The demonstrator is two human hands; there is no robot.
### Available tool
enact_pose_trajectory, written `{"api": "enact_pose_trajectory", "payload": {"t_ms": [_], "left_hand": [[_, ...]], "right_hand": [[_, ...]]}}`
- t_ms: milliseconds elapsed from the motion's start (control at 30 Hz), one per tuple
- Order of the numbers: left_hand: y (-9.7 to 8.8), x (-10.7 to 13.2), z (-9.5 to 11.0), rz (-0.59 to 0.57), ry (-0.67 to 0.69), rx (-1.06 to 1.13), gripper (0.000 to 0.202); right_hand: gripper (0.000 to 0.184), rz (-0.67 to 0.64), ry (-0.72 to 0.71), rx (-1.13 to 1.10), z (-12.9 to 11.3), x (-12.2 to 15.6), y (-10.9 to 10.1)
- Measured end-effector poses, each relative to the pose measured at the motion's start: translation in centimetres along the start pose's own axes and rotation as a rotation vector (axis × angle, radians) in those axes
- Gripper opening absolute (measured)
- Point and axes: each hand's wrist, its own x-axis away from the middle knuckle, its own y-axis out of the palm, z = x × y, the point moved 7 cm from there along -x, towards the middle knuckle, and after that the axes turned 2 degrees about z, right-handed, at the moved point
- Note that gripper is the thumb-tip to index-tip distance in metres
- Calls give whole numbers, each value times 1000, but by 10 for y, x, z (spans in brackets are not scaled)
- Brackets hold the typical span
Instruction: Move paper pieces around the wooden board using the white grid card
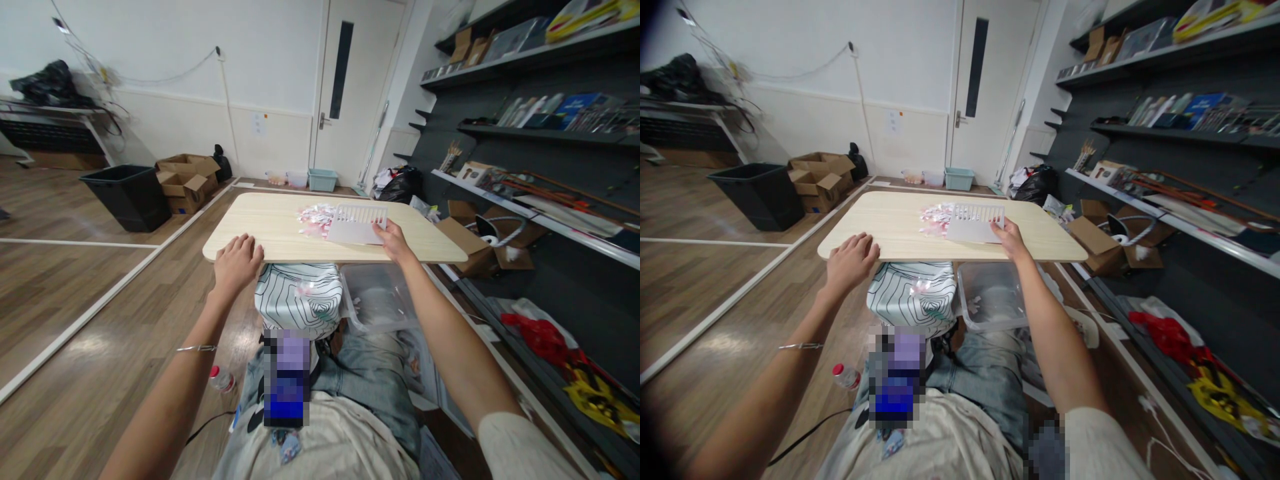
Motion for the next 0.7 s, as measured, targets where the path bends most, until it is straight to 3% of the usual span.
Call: {"api": "enact_pose_trajectory", "payload": {"t_ms": [167, 400, 700], "left_hand": [[0, 0, -1, -2, -4, 1, 57], [0, 0, 0, -9, -4, 4, 57], [0, 1, -1, -8, 4, 10, 57]], "right_hand": [[65, -48, 12, 17, -3, 3, 4], [65, 5, 2, 6, -2, 2, 1], [63, -108, 65, 45, 0, 6, 7]]}}
